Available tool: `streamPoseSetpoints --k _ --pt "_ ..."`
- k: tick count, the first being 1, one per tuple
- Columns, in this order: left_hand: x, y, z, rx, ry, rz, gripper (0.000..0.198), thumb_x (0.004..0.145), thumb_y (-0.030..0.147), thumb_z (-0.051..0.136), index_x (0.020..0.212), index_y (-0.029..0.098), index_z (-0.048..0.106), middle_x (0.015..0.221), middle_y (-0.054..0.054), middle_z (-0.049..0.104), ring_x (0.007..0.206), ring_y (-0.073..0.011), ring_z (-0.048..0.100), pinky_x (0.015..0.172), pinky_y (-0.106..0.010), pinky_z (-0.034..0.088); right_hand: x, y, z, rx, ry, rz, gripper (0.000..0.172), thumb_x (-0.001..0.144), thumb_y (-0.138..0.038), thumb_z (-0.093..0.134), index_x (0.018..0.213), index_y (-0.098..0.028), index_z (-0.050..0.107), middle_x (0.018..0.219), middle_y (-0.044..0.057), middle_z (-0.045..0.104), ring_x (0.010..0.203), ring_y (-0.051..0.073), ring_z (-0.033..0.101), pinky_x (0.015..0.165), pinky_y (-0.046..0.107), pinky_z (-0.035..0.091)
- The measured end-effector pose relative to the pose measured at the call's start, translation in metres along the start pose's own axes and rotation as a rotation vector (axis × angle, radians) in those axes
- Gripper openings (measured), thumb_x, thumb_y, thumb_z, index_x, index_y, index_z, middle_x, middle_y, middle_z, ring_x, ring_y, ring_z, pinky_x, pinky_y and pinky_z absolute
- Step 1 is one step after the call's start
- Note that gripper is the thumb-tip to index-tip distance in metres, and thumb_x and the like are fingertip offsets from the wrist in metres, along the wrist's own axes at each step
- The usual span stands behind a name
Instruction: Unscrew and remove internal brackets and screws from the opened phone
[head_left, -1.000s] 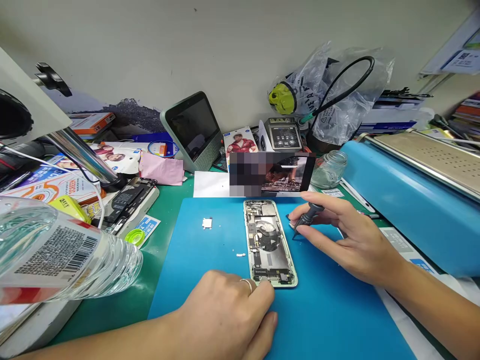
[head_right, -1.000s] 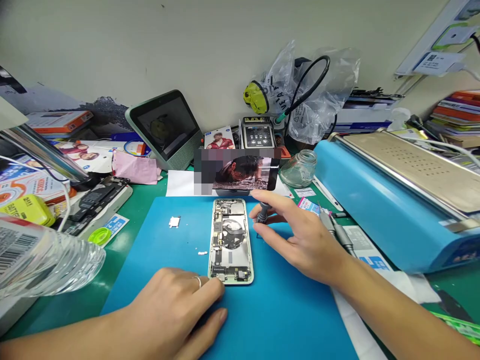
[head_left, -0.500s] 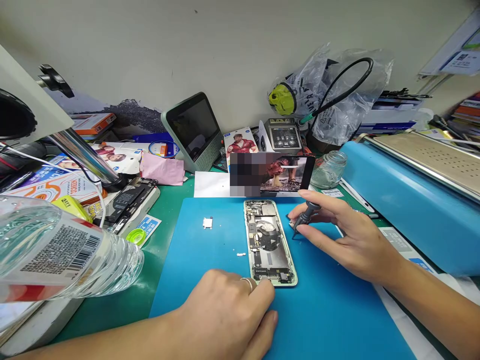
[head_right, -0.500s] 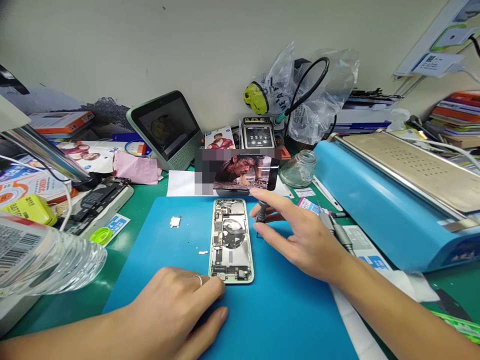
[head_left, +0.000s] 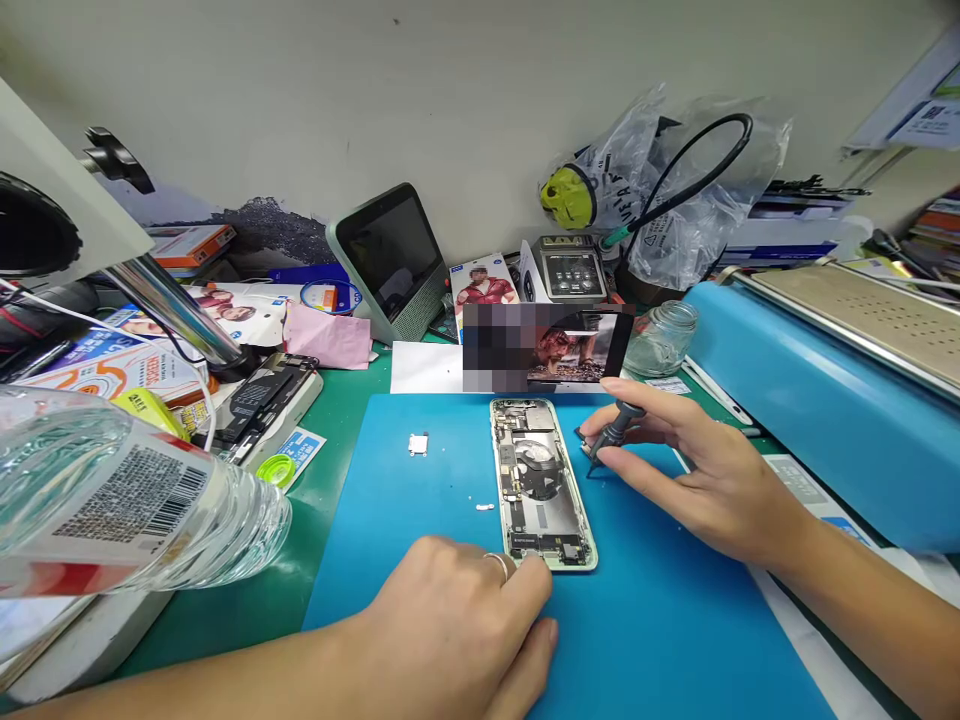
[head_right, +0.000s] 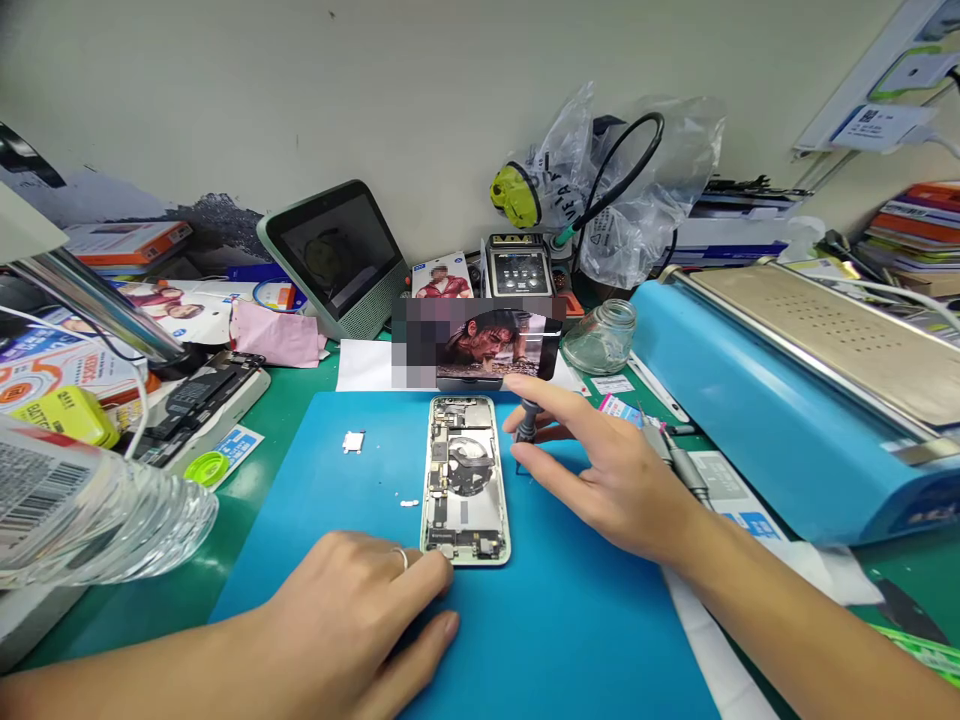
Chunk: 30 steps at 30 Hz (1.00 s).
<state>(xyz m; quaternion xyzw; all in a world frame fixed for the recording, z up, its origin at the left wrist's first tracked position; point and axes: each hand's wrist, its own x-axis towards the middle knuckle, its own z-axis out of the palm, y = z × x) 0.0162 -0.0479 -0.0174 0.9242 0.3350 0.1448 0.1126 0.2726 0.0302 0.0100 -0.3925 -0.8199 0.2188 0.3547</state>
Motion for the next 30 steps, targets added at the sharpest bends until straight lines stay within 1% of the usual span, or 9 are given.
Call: streamPoseSetpoints --k 5,10,15,18,22,30 --pt "-0.0001 0.0005 -0.0011 0.003 -0.006 -0.004 0.012 0.095 0.024 0.046 0.083 0.023 0.045 0.062 0.003 0.058 0.047 -0.0161 0.053 0.041 -0.036 0.020 0.0007 -0.0017 0.0005 -0.008 -0.007 0.008 0.058 0.096 -0.024 0.062 0.148 -0.040 0.044 0.108 0.002 0.074 0.099 0.018 0.075 0.077 0.027 0.069" --pt "0.0002 0.0006 -0.0030 0.000 -0.036 0.002 0.013 0.096 0.024 0.045 0.083 0.023 0.046 0.064 0.003 0.058 0.049 -0.0162 0.054 0.042 -0.036 0.022 0.0010 -0.0037 0.0005 -0.022 -0.011 0.031 0.057 0.096 -0.026 0.062 0.148 -0.040 0.043 0.107 0.001 0.074 0.098 0.020 0.076 0.081 0.032 0.069" --pt "0.0005 0.0007 -0.0031 0.019 -0.023 0.016 0.013 0.096 0.023 0.045 0.082 0.022 0.047 0.064 0.003 0.058 0.048 -0.0163 0.054 0.041 -0.036 0.024 0.0002 -0.0028 0.0011 -0.008 0.032 -0.019 0.059 0.096 -0.023 0.063 0.148 -0.041 0.043 0.103 0.000 0.074 0.096 0.018 0.075 0.084 0.032 0.068" --pt "0.0001 0.0012 -0.0041 0.020 -0.019 0.020 0.014 0.096 0.023 0.045 0.082 0.022 0.047 0.064 0.003 0.058 0.048 -0.0161 0.053 0.042 -0.036 0.025 0.0002 -0.0024 0.0017 0.005 0.052 -0.019 0.062 0.096 -0.022 0.063 0.149 -0.042 0.040 0.105 0.000 0.073 0.094 0.018 0.074 0.081 0.032 0.068" --pt "0.0001 0.0011 -0.0059 0.023 -0.033 0.012 0.015 0.097 0.023 0.044 0.082 0.022 0.047 0.065 0.003 0.058 0.049 -0.0160 0.053 0.042 -0.036 0.025 0.0008 -0.0032 0.0020 0.021 0.060 -0.034 0.063 0.095 -0.021 0.064 0.150 -0.041 0.040 0.105 0.000 0.074 0.094 0.018 0.074 0.080 0.031 0.067" --pt "-0.0007 0.0010 -0.0053 0.006 -0.017 0.016 0.017 0.099 0.023 0.043 0.082 0.023 0.046 0.063 0.003 0.057 0.047 -0.0155 0.052 0.042 -0.035 0.023 0.0011 -0.0048 0.0019 0.024 0.076 -0.016 0.064 0.095 -0.021 0.065 0.149 -0.044 0.039 0.103 0.001 0.074 0.092 0.022 0.075 0.076 0.038 0.069"
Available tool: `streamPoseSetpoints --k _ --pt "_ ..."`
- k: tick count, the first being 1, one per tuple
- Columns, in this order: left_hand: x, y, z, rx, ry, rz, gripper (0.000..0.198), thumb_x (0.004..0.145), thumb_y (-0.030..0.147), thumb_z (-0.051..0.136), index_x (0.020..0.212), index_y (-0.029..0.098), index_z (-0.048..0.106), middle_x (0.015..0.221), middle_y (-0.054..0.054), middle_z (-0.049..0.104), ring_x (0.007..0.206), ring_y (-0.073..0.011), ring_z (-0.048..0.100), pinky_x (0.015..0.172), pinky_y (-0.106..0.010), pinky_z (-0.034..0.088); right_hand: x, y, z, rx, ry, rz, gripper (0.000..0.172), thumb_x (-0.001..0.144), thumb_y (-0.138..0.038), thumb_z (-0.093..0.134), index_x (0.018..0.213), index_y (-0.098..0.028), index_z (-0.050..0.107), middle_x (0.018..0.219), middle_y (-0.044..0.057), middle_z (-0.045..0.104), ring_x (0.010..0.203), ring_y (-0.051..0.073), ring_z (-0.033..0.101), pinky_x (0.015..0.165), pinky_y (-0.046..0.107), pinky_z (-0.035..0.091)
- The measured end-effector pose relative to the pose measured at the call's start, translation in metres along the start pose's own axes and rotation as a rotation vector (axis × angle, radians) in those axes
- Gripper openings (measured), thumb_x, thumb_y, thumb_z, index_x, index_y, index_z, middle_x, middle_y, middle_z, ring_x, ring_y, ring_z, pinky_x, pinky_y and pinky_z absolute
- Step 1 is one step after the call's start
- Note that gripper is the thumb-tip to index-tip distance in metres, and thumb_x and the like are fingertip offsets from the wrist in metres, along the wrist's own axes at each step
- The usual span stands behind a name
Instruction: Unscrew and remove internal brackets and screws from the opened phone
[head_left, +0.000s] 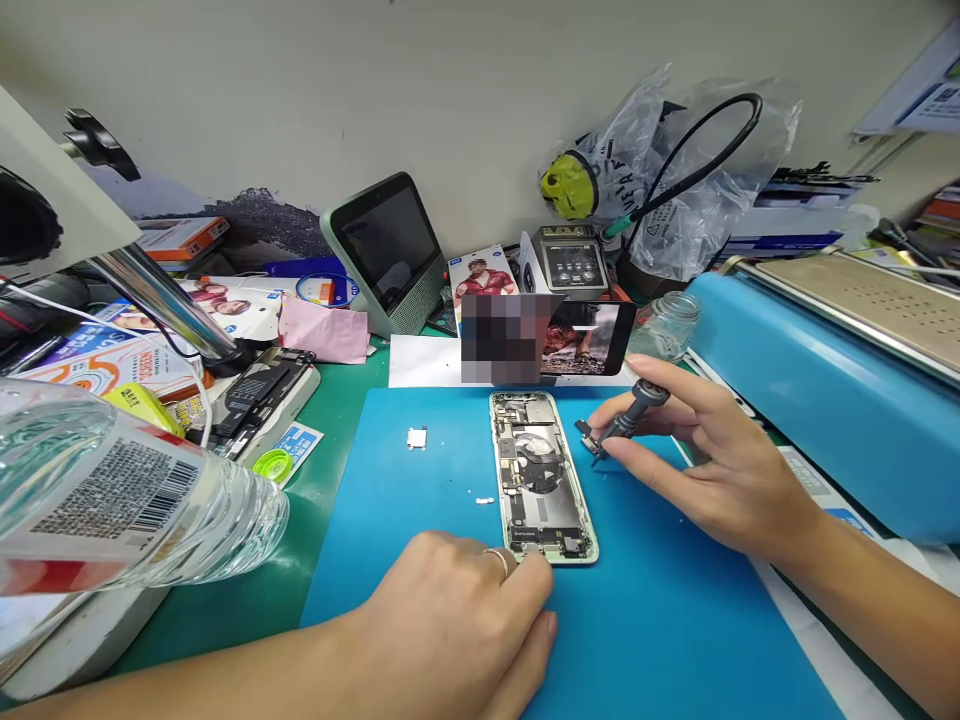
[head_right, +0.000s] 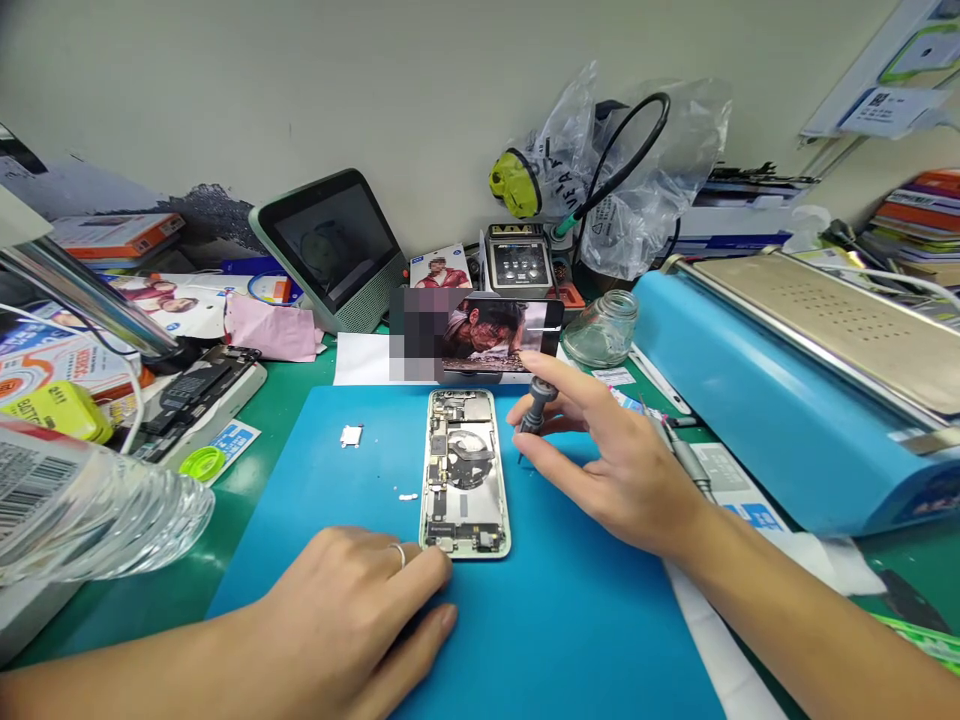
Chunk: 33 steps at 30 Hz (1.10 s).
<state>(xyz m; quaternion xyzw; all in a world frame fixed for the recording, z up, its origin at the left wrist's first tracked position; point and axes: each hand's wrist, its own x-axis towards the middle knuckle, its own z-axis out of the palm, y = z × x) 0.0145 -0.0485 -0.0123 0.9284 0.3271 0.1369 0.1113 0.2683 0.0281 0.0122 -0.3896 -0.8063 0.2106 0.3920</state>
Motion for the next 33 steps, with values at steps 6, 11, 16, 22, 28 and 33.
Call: streamPoseSetpoints --k 6,11,16,22,28,33 --pt "0.000 0.001 -0.002 0.043 0.025 0.037 0.017 0.097 0.021 0.043 0.082 0.022 0.050 0.063 0.003 0.056 0.047 -0.0159 0.051 0.041 -0.036 0.027 0.000 0.000 0.001 0.009 0.023 -0.028 0.061 0.094 -0.019 0.065 0.146 -0.042 0.044 0.101 0.000 0.072 0.091 0.019 0.074 0.078 0.035 0.067" --pt "0.000 0.001 0.001 0.081 0.071 0.068 0.014 0.095 0.020 0.046 0.083 0.021 0.052 0.062 0.003 0.056 0.046 -0.0168 0.052 0.040 -0.036 0.030 0.000 -0.001 0.003 0.037 0.017 -0.029 0.061 0.093 -0.015 0.066 0.143 -0.042 0.046 0.102 -0.001 0.071 0.092 0.018 0.073 0.079 0.033 0.066" --pt "-0.001 0.001 0.006 0.074 0.111 0.076 0.010 0.095 0.019 0.044 0.091 0.021 0.054 0.061 0.003 0.057 0.045 -0.0182 0.052 0.038 -0.037 0.032 -0.003 0.003 0.004 0.082 0.000 0.017 0.069 0.092 -0.017 0.068 0.149 -0.042 0.037 0.098 -0.001 0.070 0.092 0.018 0.072 0.084 0.035 0.065" --pt "-0.001 0.000 0.010 0.055 0.132 0.083 0.011 0.095 0.018 0.042 0.092 0.022 0.052 0.061 0.004 0.057 0.045 -0.0184 0.055 0.039 -0.036 0.037 -0.003 0.004 0.004 0.083 0.002 0.009 0.064 0.092 -0.015 0.068 0.146 -0.038 0.042 0.100 -0.001 0.068 0.095 0.016 0.072 0.084 0.032 0.065" --pt "-0.002 -0.001 0.011 0.063 0.206 0.117 0.012 0.096 0.019 0.042 0.100 0.019 0.053 0.059 0.005 0.056 0.042 -0.0181 0.054 0.036 -0.035 0.035 -0.002 0.002 0.003 0.098 0.003 -0.010 0.063 0.092 -0.014 0.067 0.144 -0.040 0.044 0.102 -0.001 0.070 0.096 0.015 0.072 0.083 0.029 0.065" --pt "-0.002 -0.001 0.011 0.073 0.190 0.109 0.016 0.095 0.019 0.045 0.107 0.016 0.054 0.060 0.005 0.058 0.042 -0.0183 0.056 0.036 -0.035 0.037 -0.002 0.004 0.003 0.076 -0.022 0.014 0.061 0.093 -0.017 0.067 0.145 -0.040 0.044 0.102 -0.001 0.070 0.095 0.015 0.072 0.082 0.028 0.065"
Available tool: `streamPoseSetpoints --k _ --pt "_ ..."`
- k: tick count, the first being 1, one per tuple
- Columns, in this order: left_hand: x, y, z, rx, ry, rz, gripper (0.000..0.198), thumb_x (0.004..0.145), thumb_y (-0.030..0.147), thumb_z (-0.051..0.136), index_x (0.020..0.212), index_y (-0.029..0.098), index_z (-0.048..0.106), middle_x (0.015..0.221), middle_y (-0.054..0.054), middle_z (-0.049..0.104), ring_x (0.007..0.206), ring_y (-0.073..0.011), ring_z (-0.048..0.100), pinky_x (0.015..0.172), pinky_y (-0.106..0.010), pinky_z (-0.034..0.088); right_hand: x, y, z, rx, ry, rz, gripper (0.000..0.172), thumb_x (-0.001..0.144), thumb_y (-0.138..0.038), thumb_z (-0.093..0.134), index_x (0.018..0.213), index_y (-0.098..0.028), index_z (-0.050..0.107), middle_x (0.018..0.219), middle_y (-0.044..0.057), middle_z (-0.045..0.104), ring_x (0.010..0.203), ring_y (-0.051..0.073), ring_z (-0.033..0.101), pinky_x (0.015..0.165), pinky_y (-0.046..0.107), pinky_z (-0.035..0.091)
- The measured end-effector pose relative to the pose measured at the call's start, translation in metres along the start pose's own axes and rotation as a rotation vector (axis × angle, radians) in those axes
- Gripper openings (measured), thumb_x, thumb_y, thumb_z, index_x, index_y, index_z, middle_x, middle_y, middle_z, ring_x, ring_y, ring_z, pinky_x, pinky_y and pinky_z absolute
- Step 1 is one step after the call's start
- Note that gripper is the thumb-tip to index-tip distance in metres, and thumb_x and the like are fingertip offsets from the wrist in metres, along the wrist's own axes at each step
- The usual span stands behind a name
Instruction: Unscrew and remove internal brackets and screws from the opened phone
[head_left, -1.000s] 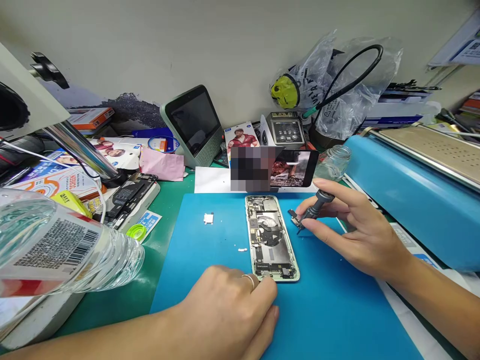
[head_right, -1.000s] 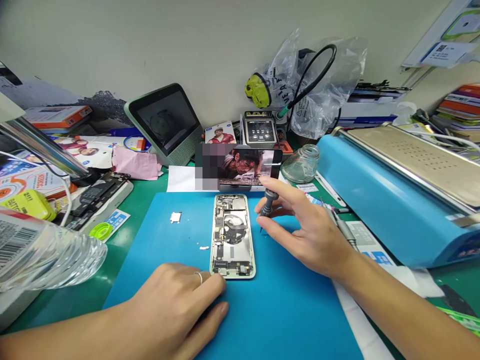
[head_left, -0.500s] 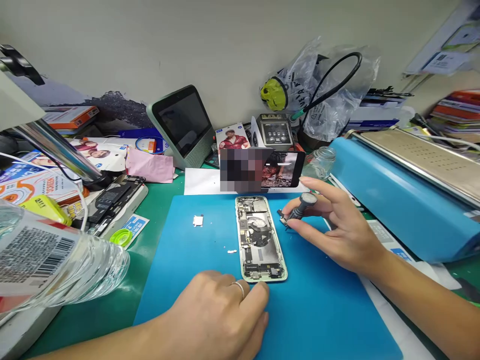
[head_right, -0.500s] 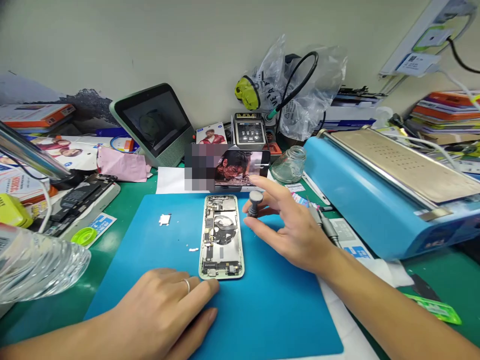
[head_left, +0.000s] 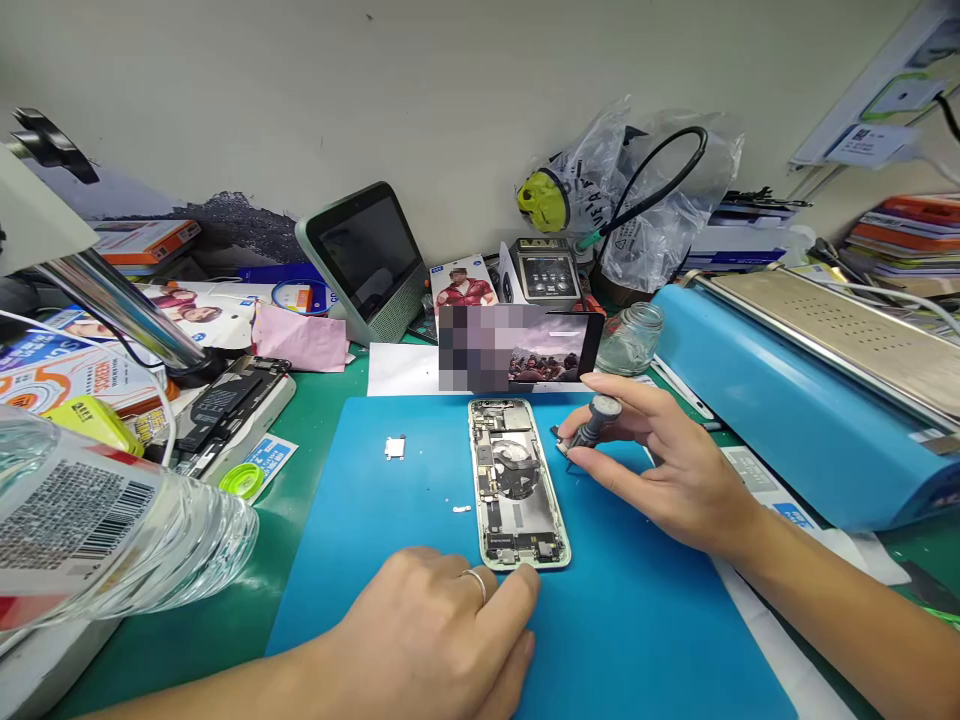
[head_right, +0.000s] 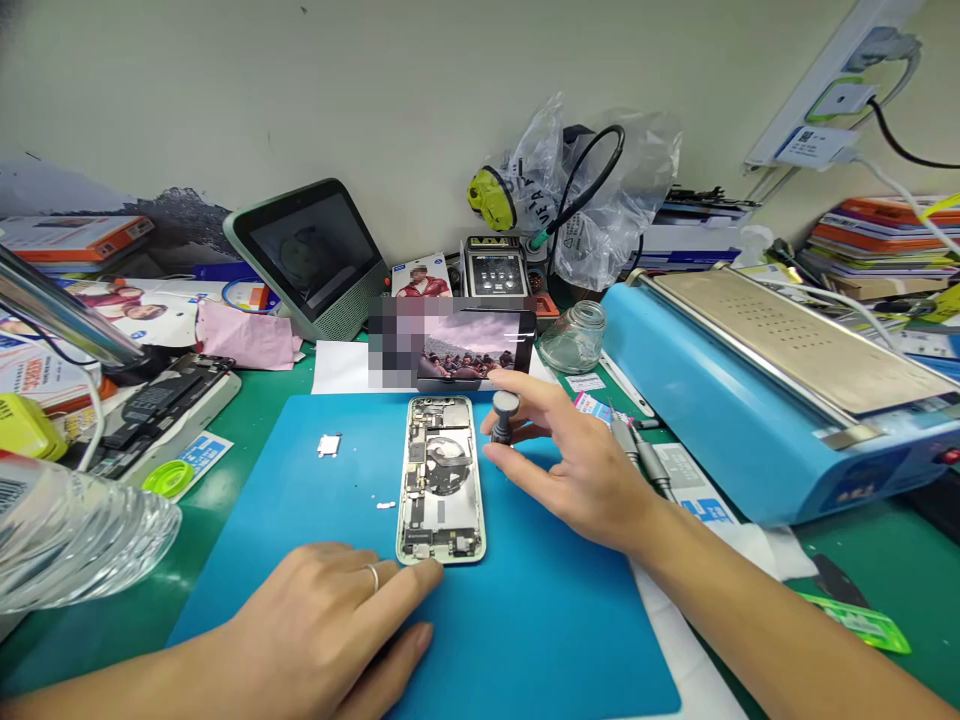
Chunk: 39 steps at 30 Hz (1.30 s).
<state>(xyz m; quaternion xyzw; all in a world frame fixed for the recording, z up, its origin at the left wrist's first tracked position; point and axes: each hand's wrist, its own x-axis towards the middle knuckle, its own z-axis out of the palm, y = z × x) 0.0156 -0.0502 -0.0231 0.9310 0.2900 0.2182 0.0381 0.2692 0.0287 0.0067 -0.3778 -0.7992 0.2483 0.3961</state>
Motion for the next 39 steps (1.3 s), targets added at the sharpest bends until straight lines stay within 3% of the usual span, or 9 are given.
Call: streamPoseSetpoints --k 6,28,39 --pt "0.0020 -0.0003 -0.0004 0.011 -0.008 0.003 0.027 0.092 0.019 0.048 0.118 0.013 0.053 0.062 0.004 0.062 0.044 -0.0192 0.059 0.035 -0.035 0.039 0.0010 0.0007 0.0006 0.000 0.010 -0.016 0.061 0.092 -0.017 0.068 0.144 -0.040 0.045 0.102 -0.001 0.070 0.094 0.015 0.072 0.081 0.027 0.064" --pt "0.0019 0.0004 -0.0038 -0.005 -0.006 0.016 0.029 0.094 0.021 0.049 0.120 0.010 0.055 0.064 0.002 0.065 0.045 -0.0198 0.061 0.035 -0.035 0.043 0.0012 0.0001 0.0001 0.000 0.047 -0.047 0.067 0.091 -0.012 0.068 0.146 -0.041 0.043 0.100 -0.002 0.071 0.093 0.015 0.073 0.080 0.027 0.064" --pt "0.0017 -0.0001 -0.0032 -0.014 0.029 0.032 0.031 0.099 0.022 0.045 0.122 0.007 0.059 0.064 0.001 0.065 0.044 -0.0195 0.060 0.034 -0.035 0.042 0.0008 -0.0008 0.0011 -0.006 0.026 -0.059 0.061 0.092 -0.014 0.068 0.143 -0.040 0.046 0.100 -0.001 0.070 0.092 0.016 0.073 0.080 0.029 0.065"
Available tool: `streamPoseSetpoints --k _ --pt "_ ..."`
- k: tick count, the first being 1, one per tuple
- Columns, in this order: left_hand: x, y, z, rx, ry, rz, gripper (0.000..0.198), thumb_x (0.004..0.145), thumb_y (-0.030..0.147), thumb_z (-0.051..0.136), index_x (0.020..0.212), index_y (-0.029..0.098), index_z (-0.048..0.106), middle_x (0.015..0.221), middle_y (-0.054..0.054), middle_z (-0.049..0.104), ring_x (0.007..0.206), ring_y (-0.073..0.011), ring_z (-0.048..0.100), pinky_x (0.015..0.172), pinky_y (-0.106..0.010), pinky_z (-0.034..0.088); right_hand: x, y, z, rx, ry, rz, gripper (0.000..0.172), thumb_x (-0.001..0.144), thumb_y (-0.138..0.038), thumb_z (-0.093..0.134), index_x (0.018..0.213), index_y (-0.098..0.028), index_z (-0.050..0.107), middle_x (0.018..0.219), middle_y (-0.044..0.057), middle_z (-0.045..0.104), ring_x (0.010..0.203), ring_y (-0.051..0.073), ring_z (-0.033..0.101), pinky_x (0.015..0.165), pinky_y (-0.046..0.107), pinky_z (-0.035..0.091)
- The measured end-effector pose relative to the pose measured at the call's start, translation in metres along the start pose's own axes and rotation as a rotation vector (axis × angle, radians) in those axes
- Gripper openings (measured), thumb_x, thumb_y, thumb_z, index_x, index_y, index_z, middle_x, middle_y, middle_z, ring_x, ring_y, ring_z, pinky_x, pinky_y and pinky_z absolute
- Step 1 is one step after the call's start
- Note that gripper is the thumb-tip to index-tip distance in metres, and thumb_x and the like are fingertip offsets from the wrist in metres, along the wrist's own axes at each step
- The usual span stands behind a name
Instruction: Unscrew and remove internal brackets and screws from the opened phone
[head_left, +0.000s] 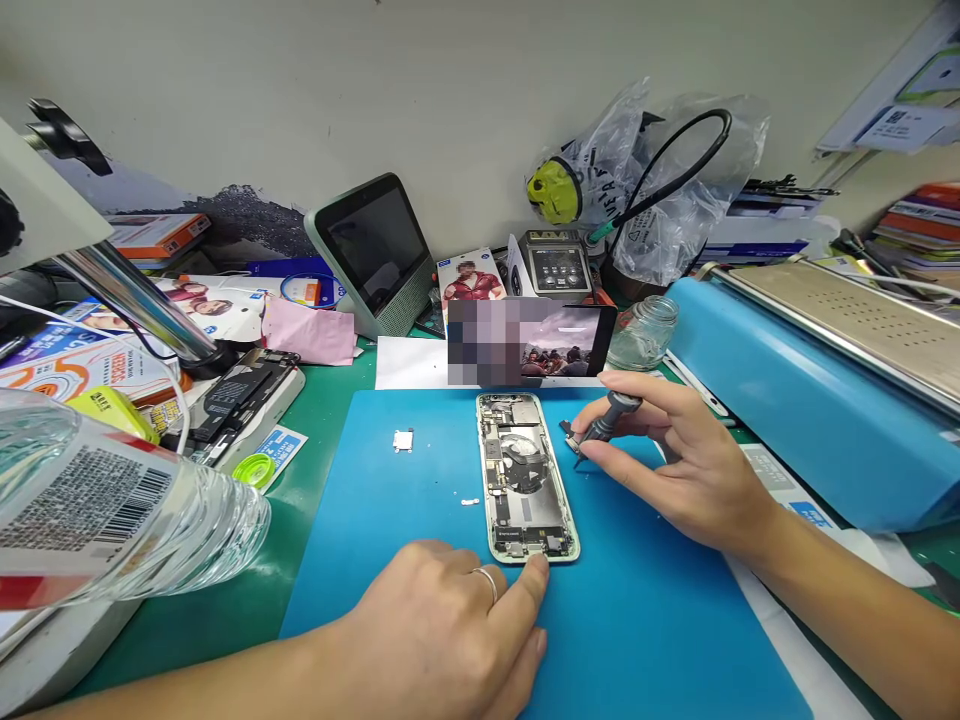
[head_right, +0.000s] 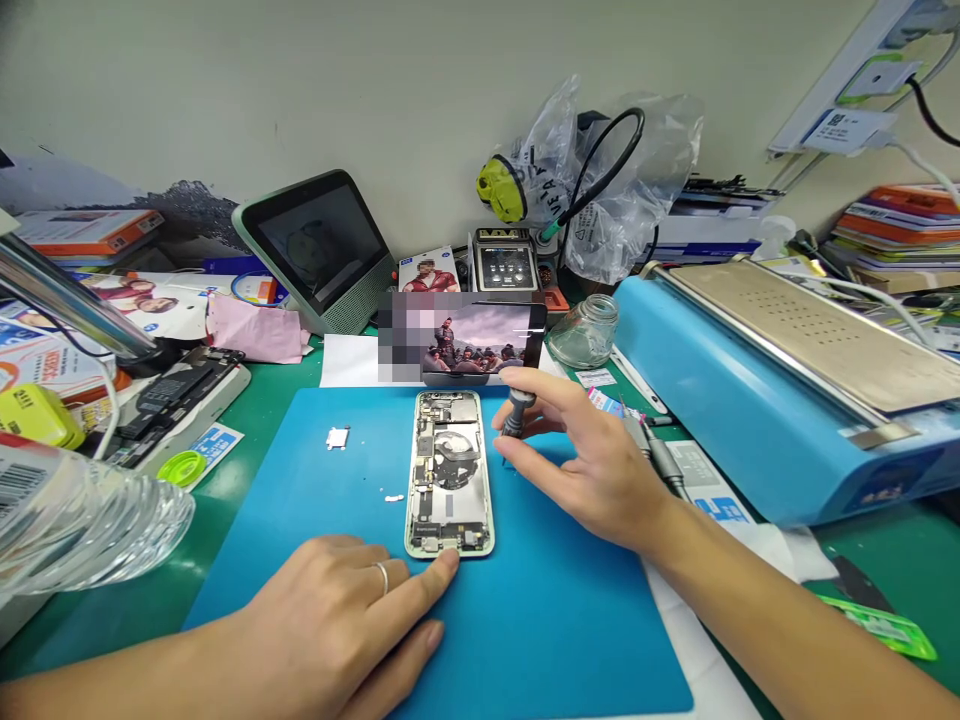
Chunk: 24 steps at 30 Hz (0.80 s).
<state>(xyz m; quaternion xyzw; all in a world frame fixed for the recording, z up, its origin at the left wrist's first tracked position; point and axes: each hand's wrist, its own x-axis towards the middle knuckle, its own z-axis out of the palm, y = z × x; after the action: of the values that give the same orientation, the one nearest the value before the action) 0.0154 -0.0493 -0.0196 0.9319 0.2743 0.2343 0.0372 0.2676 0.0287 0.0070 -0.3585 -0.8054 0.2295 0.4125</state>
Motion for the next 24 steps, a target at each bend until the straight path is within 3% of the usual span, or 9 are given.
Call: streamPoseSetpoints --k 24 --pt "-0.0012 0.0005 0.0022 -0.011 0.041 -0.004 0.031 0.099 0.021 0.044 0.120 0.006 0.063 0.061 0.001 0.064 0.043 -0.0200 0.059 0.033 -0.035 0.041 0.0007 -0.0004 -0.0003 -0.023 -0.007 -0.008 0.059 0.093 -0.016 0.067 0.143 -0.038 0.045 0.100 0.000 0.072 0.091 0.017 0.074 0.078 0.031 0.066"
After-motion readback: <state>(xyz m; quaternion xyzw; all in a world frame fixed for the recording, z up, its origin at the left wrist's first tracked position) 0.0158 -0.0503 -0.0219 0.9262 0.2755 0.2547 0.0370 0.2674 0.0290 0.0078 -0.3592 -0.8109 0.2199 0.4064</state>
